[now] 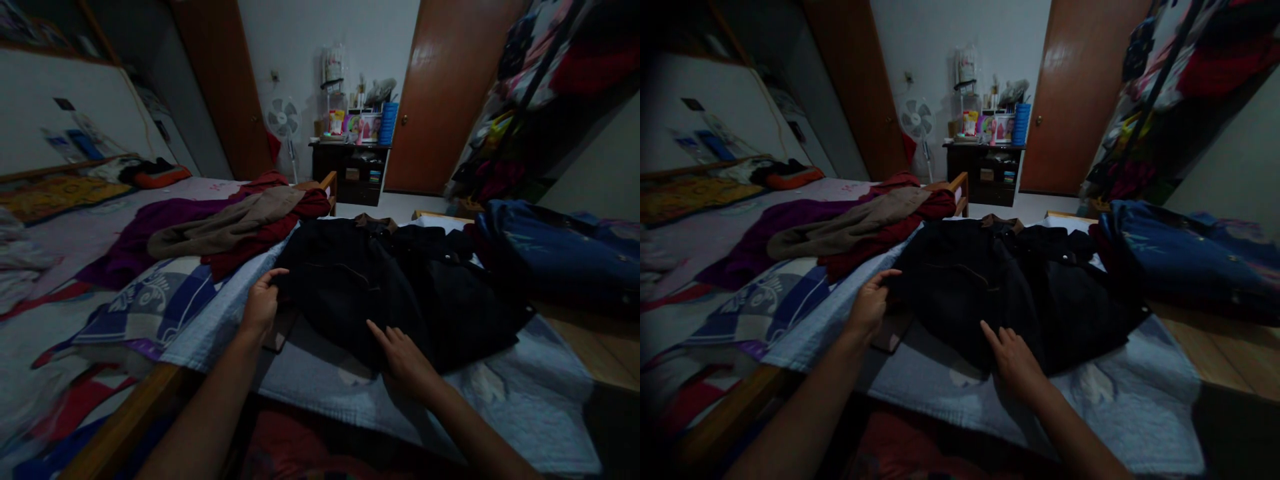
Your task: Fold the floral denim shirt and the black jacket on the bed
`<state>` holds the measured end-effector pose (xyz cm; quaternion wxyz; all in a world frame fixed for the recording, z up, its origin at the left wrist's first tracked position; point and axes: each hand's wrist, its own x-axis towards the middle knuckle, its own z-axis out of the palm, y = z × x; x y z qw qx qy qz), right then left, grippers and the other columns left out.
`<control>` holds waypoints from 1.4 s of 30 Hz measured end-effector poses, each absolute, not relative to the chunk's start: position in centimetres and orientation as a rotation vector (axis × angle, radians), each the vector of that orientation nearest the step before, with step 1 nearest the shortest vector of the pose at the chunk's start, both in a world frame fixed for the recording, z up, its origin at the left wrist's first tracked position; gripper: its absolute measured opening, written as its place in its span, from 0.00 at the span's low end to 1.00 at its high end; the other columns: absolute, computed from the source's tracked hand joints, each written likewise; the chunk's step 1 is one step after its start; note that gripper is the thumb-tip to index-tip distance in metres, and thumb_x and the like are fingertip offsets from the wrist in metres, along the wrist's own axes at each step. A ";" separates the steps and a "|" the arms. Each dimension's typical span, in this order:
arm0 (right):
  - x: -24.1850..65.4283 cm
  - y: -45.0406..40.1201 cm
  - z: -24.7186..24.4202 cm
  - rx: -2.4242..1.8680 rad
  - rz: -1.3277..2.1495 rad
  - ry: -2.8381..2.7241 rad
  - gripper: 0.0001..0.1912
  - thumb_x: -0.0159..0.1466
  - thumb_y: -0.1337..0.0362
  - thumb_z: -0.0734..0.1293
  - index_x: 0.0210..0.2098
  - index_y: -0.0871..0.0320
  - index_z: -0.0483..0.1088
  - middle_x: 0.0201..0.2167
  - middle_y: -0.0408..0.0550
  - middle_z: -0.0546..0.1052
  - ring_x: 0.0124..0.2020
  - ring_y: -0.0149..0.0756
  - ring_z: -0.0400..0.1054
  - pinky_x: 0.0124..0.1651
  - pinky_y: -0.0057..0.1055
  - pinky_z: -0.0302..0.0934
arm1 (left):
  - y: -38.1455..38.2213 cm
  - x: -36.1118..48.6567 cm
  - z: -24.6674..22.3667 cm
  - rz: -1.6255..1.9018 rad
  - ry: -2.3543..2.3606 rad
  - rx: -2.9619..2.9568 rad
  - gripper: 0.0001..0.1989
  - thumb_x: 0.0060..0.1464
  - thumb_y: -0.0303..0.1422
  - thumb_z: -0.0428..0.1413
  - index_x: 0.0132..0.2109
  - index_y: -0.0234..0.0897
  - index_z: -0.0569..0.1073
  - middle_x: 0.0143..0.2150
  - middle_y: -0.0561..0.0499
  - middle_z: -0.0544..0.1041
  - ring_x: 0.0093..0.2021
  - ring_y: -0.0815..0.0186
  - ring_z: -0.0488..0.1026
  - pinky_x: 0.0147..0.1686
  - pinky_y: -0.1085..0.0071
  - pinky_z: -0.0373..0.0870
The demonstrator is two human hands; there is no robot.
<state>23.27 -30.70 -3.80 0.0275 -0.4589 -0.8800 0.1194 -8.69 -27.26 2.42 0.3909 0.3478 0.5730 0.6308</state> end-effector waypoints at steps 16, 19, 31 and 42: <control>24.2 -29.6 2.7 -1.311 0.342 -2.403 0.23 0.50 0.80 0.56 0.36 0.56 0.75 0.33 0.48 0.69 0.37 0.35 0.64 0.37 0.28 0.56 | -30.5 -11.9 3.8 1.566 1.862 1.121 0.11 0.43 0.31 0.49 0.34 0.39 0.74 0.22 0.57 0.70 0.21 0.69 0.65 0.20 0.76 0.59; 24.6 -30.4 2.7 -1.247 0.464 -2.399 0.21 0.48 0.79 0.56 0.32 0.57 0.74 0.31 0.47 0.69 0.35 0.34 0.64 0.36 0.28 0.56 | -31.7 -13.0 3.8 1.256 2.036 1.365 0.12 0.46 0.34 0.48 0.33 0.40 0.76 0.22 0.56 0.71 0.21 0.66 0.66 0.21 0.73 0.60; 24.4 -27.7 1.0 -1.170 1.361 -2.773 0.09 0.51 0.70 0.62 0.28 0.57 0.74 0.22 0.39 0.72 0.21 0.28 0.61 0.24 0.24 0.50 | -28.0 -8.9 4.7 0.246 2.274 2.361 0.17 0.50 0.39 0.55 0.47 0.41 0.77 0.60 0.41 0.68 0.61 0.48 0.60 0.59 0.52 0.57; 18.8 -15.6 3.5 -1.356 0.704 -2.545 0.16 0.59 0.69 0.63 0.46 0.63 0.74 0.47 0.55 0.75 0.47 0.39 0.70 0.50 0.30 0.60 | -15.9 -10.3 4.9 0.183 2.331 2.087 0.37 0.52 0.30 0.53 0.68 0.45 0.54 0.57 0.36 0.68 0.45 0.52 0.75 0.47 0.58 0.67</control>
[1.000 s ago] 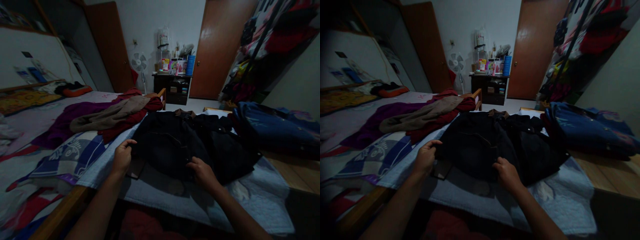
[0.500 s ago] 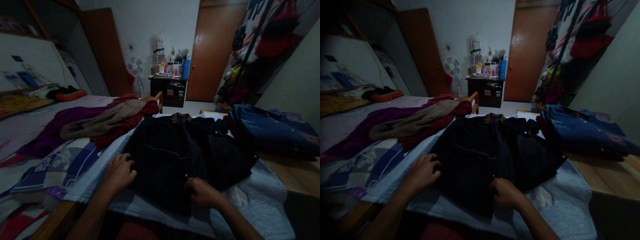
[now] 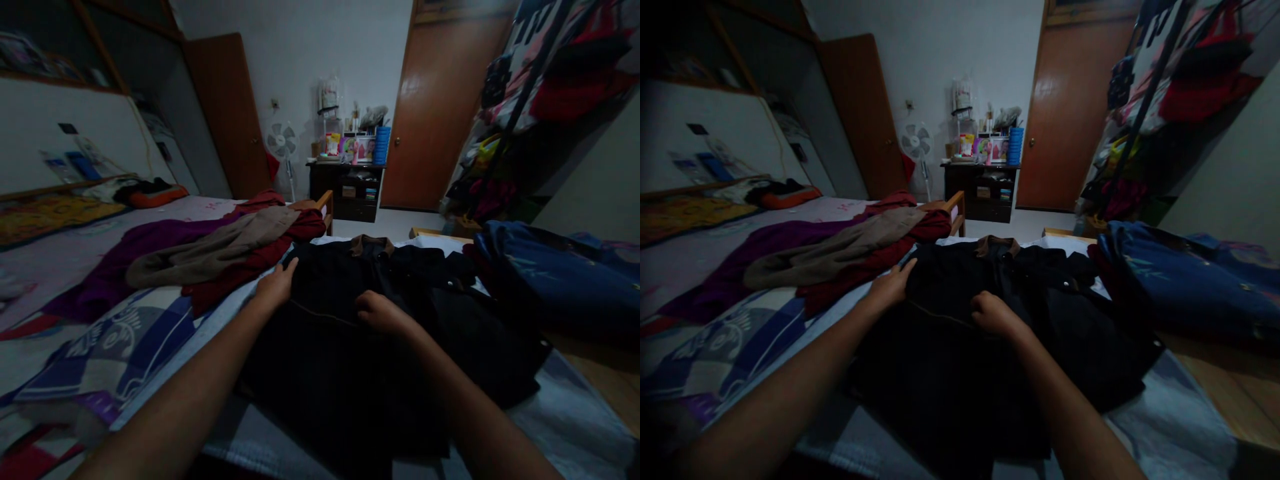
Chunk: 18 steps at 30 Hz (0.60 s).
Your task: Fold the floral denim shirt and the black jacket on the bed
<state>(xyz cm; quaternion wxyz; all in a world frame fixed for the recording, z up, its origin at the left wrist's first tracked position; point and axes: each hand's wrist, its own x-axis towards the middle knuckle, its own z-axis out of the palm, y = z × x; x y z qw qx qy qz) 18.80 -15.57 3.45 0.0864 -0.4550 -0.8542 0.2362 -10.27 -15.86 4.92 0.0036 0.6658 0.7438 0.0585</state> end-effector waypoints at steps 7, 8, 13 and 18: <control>14.5 -7.9 -0.7 -1.407 0.549 -2.322 0.24 0.64 0.65 0.62 0.57 0.69 0.64 0.60 0.62 0.65 0.62 0.41 0.58 0.63 0.32 0.50 | -13.7 -12.7 9.4 0.376 2.160 2.290 0.23 0.49 0.24 0.47 0.49 0.44 0.78 0.50 0.47 0.75 0.48 0.59 0.73 0.47 0.68 0.67; 14.2 -6.9 -1.2 -1.453 0.513 -2.276 0.25 0.64 0.64 0.61 0.59 0.70 0.63 0.62 0.63 0.63 0.64 0.41 0.55 0.64 0.33 0.48 | -13.5 -13.2 10.2 0.333 2.178 2.296 0.21 0.48 0.25 0.48 0.45 0.44 0.79 0.48 0.47 0.76 0.47 0.58 0.74 0.47 0.67 0.67; 14.4 -4.1 -4.3 -1.763 0.390 -2.059 0.27 0.67 0.60 0.58 0.63 0.68 0.59 0.64 0.63 0.60 0.66 0.46 0.51 0.65 0.40 0.46 | -11.9 -13.7 11.3 -0.216 2.242 2.212 0.08 0.40 0.39 0.61 0.28 0.41 0.79 0.35 0.43 0.80 0.46 0.48 0.73 0.50 0.56 0.64; 14.9 -4.0 -7.4 -1.826 0.290 -2.108 0.27 0.66 0.58 0.58 0.61 0.65 0.62 0.63 0.62 0.62 0.65 0.47 0.52 0.64 0.41 0.44 | -7.6 -10.1 9.9 -0.181 2.143 2.404 0.16 0.46 0.46 0.58 0.33 0.38 0.80 0.42 0.38 0.79 0.50 0.46 0.70 0.52 0.53 0.60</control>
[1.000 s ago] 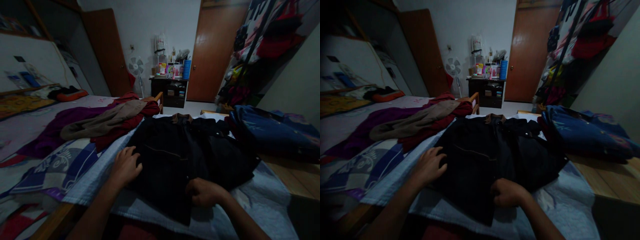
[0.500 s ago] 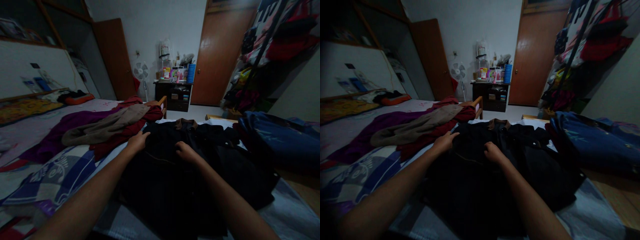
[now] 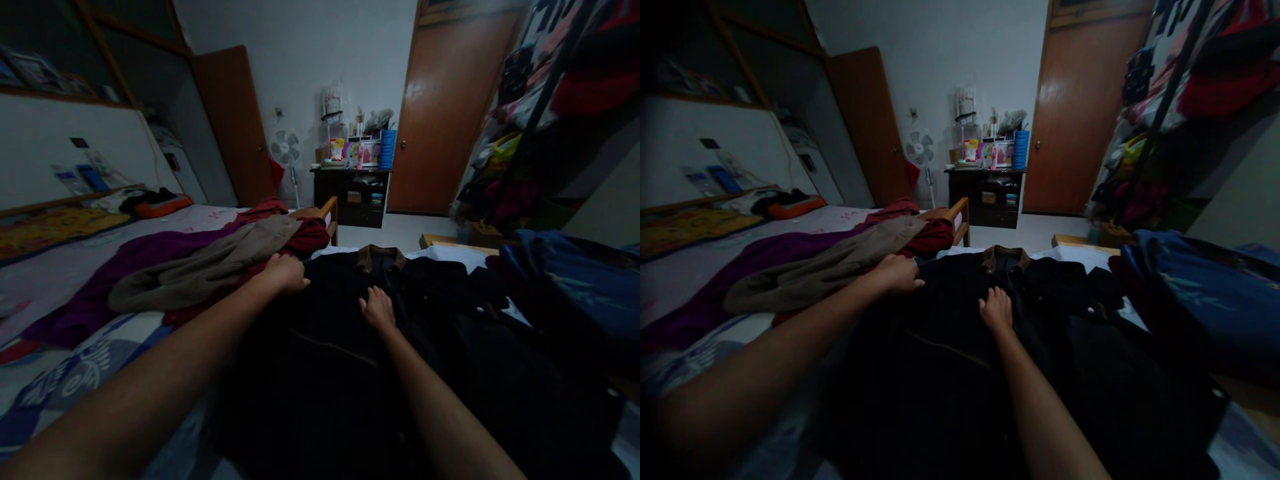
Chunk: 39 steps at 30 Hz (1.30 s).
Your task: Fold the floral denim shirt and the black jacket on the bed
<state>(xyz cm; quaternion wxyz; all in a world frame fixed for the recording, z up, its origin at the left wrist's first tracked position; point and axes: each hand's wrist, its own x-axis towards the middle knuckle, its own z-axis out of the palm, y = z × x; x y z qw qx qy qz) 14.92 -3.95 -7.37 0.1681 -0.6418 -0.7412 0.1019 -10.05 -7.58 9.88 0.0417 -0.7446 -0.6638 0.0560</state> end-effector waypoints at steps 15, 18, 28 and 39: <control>14.4 -4.4 -8.5 -1.873 0.245 -2.082 0.31 0.65 0.57 0.58 0.63 0.69 0.59 0.66 0.61 0.58 0.68 0.50 0.47 0.66 0.42 0.38 | 6.7 -11.2 3.9 0.286 -1.833 -2.269 0.15 0.56 0.38 0.54 0.48 0.43 0.78 0.64 0.44 0.66 0.70 0.48 0.42 0.61 0.44 0.18; 14.4 -4.4 -8.6 -1.866 0.243 -2.078 0.31 0.65 0.57 0.58 0.63 0.68 0.60 0.66 0.61 0.59 0.67 0.49 0.47 0.66 0.42 0.39 | 8.1 -12.9 4.4 0.100 -1.926 -2.214 0.16 0.55 0.33 0.54 0.49 0.42 0.77 0.65 0.45 0.64 0.71 0.48 0.38 0.62 0.45 0.17; 14.3 -4.6 -8.6 -1.892 0.278 -2.054 0.31 0.65 0.58 0.58 0.64 0.68 0.59 0.66 0.58 0.58 0.69 0.46 0.45 0.67 0.40 0.37 | 10.5 -16.2 4.7 0.006 -2.116 -1.972 0.18 0.62 0.38 0.48 0.54 0.36 0.73 0.67 0.45 0.60 0.69 0.46 0.38 0.63 0.41 0.31; 14.2 -4.8 -8.1 -1.884 0.296 -2.050 0.31 0.65 0.58 0.59 0.64 0.69 0.59 0.66 0.59 0.58 0.68 0.47 0.45 0.67 0.42 0.37 | 10.1 -11.1 3.6 0.110 -2.262 -1.847 0.23 0.57 0.32 0.53 0.59 0.29 0.68 0.67 0.35 0.59 0.69 0.43 0.43 0.62 0.38 0.32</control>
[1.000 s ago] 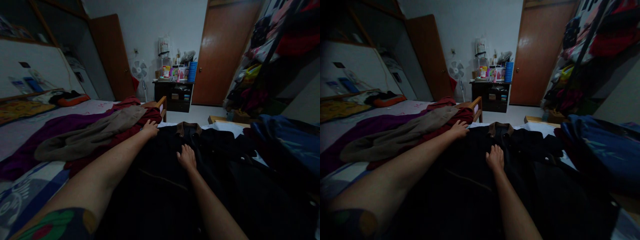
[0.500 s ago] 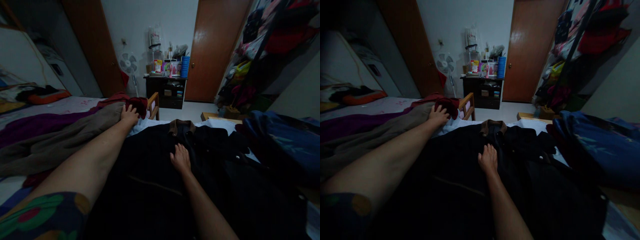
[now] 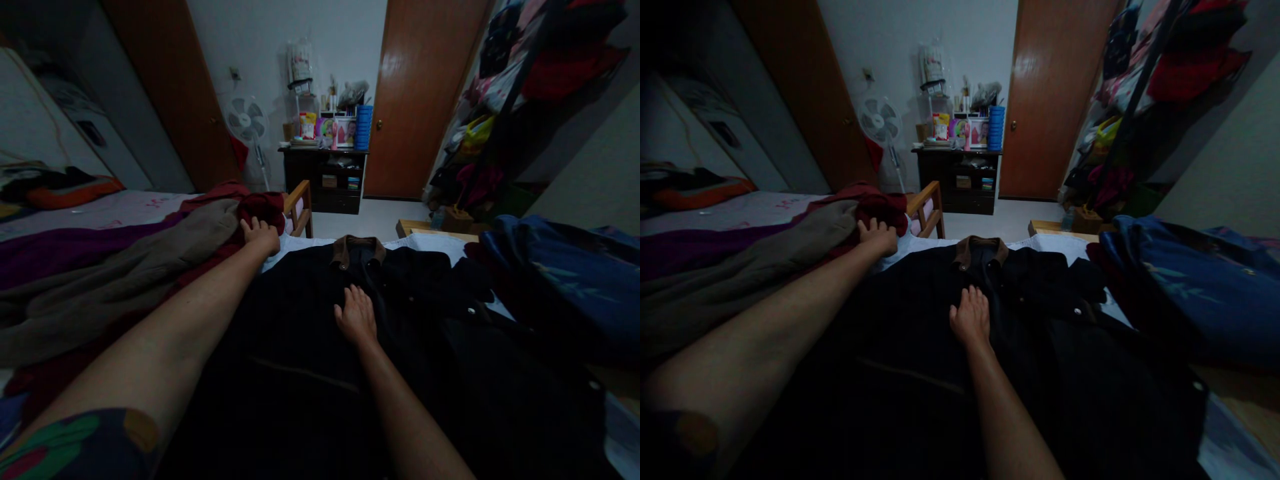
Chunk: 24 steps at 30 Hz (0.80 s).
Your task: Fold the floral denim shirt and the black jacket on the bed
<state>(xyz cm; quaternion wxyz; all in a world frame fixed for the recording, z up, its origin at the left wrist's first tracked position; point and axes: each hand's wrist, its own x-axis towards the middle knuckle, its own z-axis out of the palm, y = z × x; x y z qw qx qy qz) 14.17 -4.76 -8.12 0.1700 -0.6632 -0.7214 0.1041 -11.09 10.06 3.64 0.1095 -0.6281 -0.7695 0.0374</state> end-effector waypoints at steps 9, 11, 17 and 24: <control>14.1 -4.9 -8.4 -1.863 0.280 -2.017 0.30 0.64 0.59 0.60 0.63 0.68 0.60 0.66 0.60 0.59 0.68 0.47 0.46 0.67 0.42 0.38 | 9.8 -2.3 1.8 0.447 -2.200 -2.397 0.25 0.46 0.35 0.63 0.54 0.41 0.73 0.57 0.43 0.74 0.57 0.51 0.68 0.57 0.56 0.61; 14.2 -5.0 -8.6 -1.832 0.274 -1.999 0.29 0.64 0.60 0.60 0.62 0.68 0.61 0.65 0.60 0.61 0.68 0.48 0.47 0.67 0.43 0.39 | 9.8 -2.3 0.6 0.403 -2.234 -2.351 0.27 0.50 0.38 0.60 0.58 0.38 0.70 0.60 0.39 0.71 0.58 0.49 0.67 0.56 0.54 0.62; 15.2 -4.4 -8.4 -1.616 0.241 -1.783 0.22 0.62 0.65 0.61 0.53 0.65 0.69 0.57 0.60 0.68 0.60 0.44 0.58 0.63 0.40 0.51 | 9.2 -3.9 -2.1 0.221 -2.251 -2.286 0.24 0.57 0.44 0.53 0.58 0.40 0.69 0.59 0.39 0.71 0.59 0.48 0.67 0.55 0.52 0.63; 16.7 -4.1 -6.8 -1.785 0.096 -1.670 0.18 0.59 0.69 0.60 0.46 0.65 0.74 0.58 0.62 0.66 0.60 0.51 0.56 0.61 0.45 0.52 | 9.8 -4.1 -2.4 0.079 -2.220 -2.258 0.17 0.60 0.35 0.48 0.52 0.40 0.75 0.54 0.41 0.75 0.57 0.52 0.69 0.53 0.60 0.65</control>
